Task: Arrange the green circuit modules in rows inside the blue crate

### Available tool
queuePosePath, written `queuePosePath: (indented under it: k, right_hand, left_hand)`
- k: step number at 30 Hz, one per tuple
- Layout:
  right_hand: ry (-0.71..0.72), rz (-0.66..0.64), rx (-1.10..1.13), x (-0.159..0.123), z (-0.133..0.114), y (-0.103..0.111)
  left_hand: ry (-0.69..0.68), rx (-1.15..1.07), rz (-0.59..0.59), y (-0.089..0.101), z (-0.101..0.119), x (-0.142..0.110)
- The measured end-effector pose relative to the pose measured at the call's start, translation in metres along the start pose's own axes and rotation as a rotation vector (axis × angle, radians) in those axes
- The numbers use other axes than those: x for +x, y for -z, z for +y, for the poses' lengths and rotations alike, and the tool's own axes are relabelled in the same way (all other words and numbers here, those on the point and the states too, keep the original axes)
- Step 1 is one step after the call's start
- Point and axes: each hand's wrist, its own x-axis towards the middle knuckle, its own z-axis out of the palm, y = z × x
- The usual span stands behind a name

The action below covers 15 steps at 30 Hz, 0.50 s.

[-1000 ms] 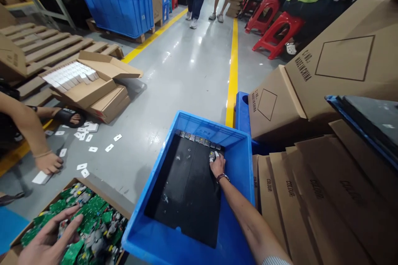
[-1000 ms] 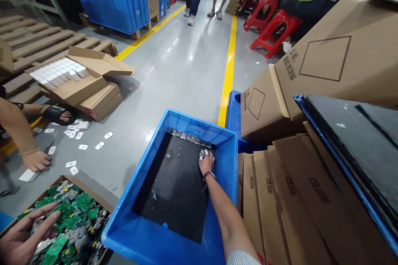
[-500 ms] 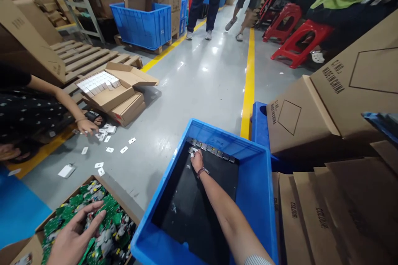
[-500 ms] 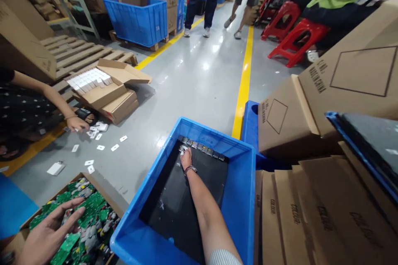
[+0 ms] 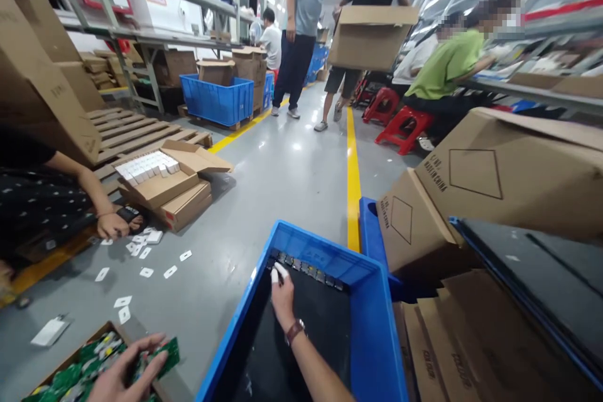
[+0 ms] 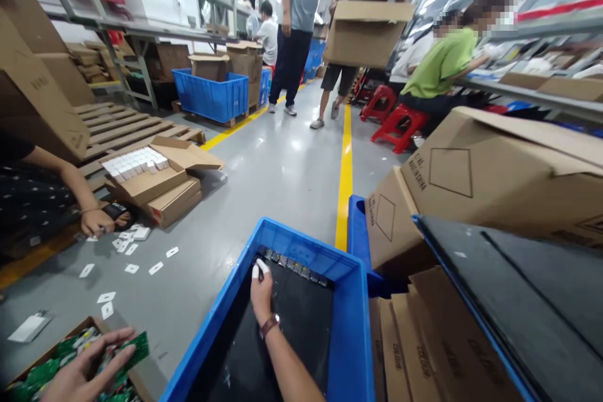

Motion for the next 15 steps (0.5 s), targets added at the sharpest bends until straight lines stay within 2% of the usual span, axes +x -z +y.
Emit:
queuePosePath:
  k: [2, 4, 5, 7, 9, 11, 13, 15]
  right_hand:
    - [-0.092, -0.160, 0.203, -0.036, -0.027, -0.002]
    - [-0.253, -0.379, 0.424, -0.072, -0.049, -0.006]
    - [-0.336, -0.476, 0.512, -0.087, -0.057, -0.007]
    - [-0.468, -0.580, 0.596, -0.108, -0.066, -0.006]
    - [-0.537, -0.537, 0.579, -0.113, -0.062, -0.001]
    - [-0.544, -0.391, 0.536, -0.103, -0.044, 0.010]
    - [-0.500, -0.248, 0.471, -0.084, -0.018, 0.023]
    - [-0.425, -0.146, 0.313, -0.057, 0.010, 0.035]
  left_hand:
    - [-0.053, -0.083, -0.096, -0.025, 0.029, 0.005]
    - [-0.161, -0.146, -0.107, -0.054, 0.058, 0.005]
    - [-0.220, -0.156, -0.169, -0.068, 0.070, 0.004]
    - [-0.339, -0.158, -0.229, -0.092, 0.088, 0.003]
    - [-0.385, -0.135, -0.217, -0.108, 0.094, 0.002]
    - [-0.397, -0.108, -0.184, -0.116, 0.090, 0.003]
    - [-0.384, -0.083, -0.183, -0.117, 0.080, 0.003]
    - [-0.351, -0.062, -0.216, -0.116, 0.068, 0.002]
